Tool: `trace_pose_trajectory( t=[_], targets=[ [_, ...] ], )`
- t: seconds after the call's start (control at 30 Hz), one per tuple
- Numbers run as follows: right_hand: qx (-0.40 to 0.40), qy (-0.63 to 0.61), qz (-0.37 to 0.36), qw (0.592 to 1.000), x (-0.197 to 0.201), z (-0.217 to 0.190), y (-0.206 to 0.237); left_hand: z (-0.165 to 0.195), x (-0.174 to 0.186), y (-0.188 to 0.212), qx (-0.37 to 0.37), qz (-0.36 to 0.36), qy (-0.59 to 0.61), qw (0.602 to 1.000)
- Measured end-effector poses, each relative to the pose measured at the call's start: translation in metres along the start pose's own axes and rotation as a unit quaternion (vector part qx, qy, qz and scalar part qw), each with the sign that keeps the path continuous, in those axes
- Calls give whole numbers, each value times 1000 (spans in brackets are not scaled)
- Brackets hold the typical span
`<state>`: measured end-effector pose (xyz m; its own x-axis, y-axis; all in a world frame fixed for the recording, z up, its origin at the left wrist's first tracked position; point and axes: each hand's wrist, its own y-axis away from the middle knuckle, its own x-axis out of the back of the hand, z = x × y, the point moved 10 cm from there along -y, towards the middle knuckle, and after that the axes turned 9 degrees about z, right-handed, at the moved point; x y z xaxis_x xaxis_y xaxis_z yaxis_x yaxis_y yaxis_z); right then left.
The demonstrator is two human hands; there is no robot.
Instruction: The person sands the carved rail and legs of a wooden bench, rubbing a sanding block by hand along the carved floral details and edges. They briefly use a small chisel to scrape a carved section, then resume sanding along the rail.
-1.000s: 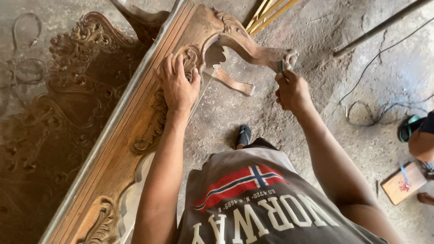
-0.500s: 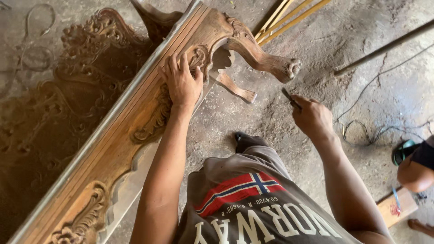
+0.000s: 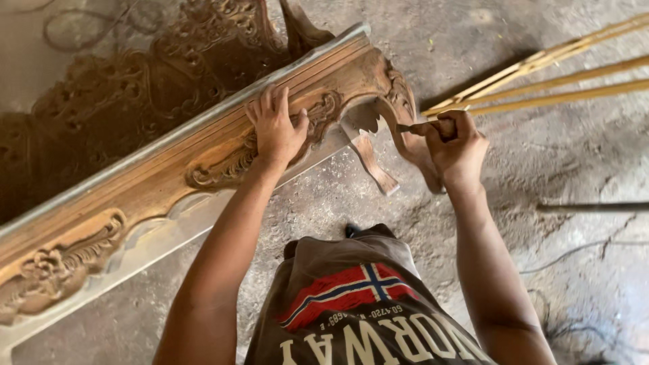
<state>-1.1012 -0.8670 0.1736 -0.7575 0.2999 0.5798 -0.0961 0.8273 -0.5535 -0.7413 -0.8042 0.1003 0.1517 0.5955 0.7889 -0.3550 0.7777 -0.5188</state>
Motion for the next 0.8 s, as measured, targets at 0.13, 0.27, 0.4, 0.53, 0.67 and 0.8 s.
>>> trace_pose_trajectory(
  t=[0.13,0.27,0.4,0.53,0.67,0.8],
  targets=[
    [99,-41,2,994,-23,7,-22,-7,14,-8,-36,64,-140,987],
    [7,-135,-74,988,-69,37,-35,-30,17,-3,34,69,-187,979],
    [-95,-463,-34,881,-78,43,-63,-27,13,-3,23,58,-170,983],
    [-213,-631,31,745,-91,56,-110,-22,16,-6,28,57,-147,987],
    [-124,-651,10,749,-136,39,-162,-25,15,-7,42,42,-138,989],
    [-109,-681,-31,724,-177,38,-154,-29,12,-7,45,37,-141,988]
  ],
)
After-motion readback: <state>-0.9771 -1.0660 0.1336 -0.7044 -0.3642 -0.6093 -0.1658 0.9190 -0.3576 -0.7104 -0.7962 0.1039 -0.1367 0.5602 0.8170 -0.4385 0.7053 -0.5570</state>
